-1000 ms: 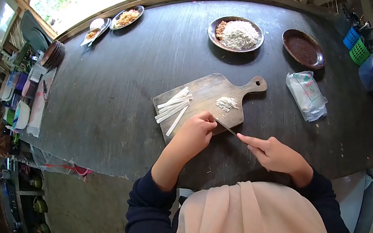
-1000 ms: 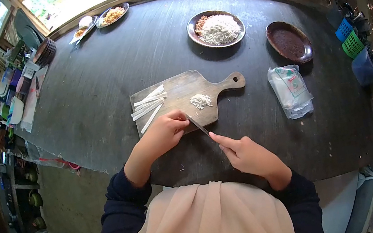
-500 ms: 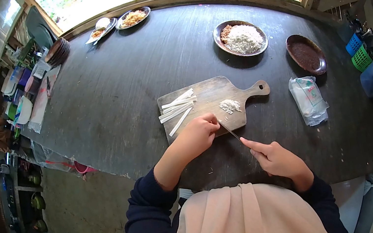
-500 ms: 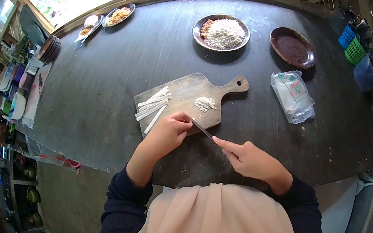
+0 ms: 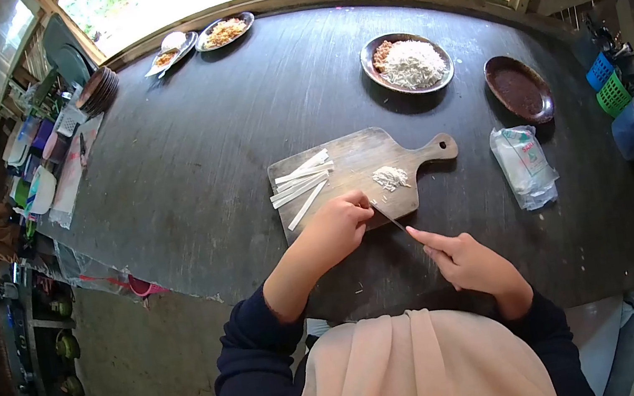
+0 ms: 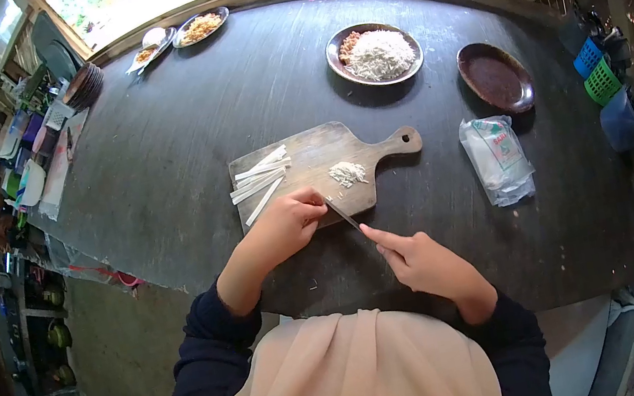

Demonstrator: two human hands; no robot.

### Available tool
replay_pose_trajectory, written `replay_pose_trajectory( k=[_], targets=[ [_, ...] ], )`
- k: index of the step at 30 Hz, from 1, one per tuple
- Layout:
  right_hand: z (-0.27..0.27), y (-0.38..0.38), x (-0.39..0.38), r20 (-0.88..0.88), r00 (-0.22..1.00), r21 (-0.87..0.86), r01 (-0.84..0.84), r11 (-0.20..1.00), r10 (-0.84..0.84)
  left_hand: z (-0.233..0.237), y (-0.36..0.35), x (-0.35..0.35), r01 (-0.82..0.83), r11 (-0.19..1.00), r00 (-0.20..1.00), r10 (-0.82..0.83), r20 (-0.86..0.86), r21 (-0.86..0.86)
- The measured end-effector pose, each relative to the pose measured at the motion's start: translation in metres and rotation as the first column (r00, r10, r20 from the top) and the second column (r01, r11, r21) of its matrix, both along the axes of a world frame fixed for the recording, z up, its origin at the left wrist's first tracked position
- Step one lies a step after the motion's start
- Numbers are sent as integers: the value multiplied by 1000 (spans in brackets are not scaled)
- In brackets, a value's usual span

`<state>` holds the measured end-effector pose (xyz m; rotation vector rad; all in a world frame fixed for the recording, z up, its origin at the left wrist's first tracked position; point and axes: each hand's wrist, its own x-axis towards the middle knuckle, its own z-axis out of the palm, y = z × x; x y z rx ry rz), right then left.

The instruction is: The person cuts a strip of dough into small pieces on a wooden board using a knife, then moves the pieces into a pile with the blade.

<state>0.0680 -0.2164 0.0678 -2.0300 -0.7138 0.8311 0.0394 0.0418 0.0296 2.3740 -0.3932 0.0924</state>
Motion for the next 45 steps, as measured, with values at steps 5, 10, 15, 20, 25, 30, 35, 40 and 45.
replay_pose_trajectory(
  k=[5,10,15,20,25,30,35,40,45],
  targets=[
    [5,-2,-3,8,1000,-2,4,1000,-4,0,-1,1,-11,1000,1000,10,11,24],
    [0,0,-1,39,999,4,6,1000,-7,0,-1,2,-17,999,1000,17,14,33],
    [1,-5,-5,50,999,6,2,1000,-2,0,-1,1,-25,999,1000,24,9,38],
    [-2,-3,-2,46,999,20,-1,1000,0,-2,-1,1,-16,1000,1000,15,27,17],
    [9,0,-4,-74,996,-16,41,999,-42,1,-2,1,-9,999,1000,8,22,40],
    [3,-6,-7,59,998,7,7,1000,-8,3,-3,1,-17,1000,1000,17,-10,20],
    [0,-9,-5,56,998,24,-10,1000,8,2,-2,1,-20,999,1000,20,6,42],
    [-4,-2,-3,126,992,28,-8,1000,5,2,-2,1,-22,999,1000,22,-1,35],
    [2,-6,-7,103,995,16,-1,1000,0,0,-2,1,-30,998,999,29,25,53]
  ],
)
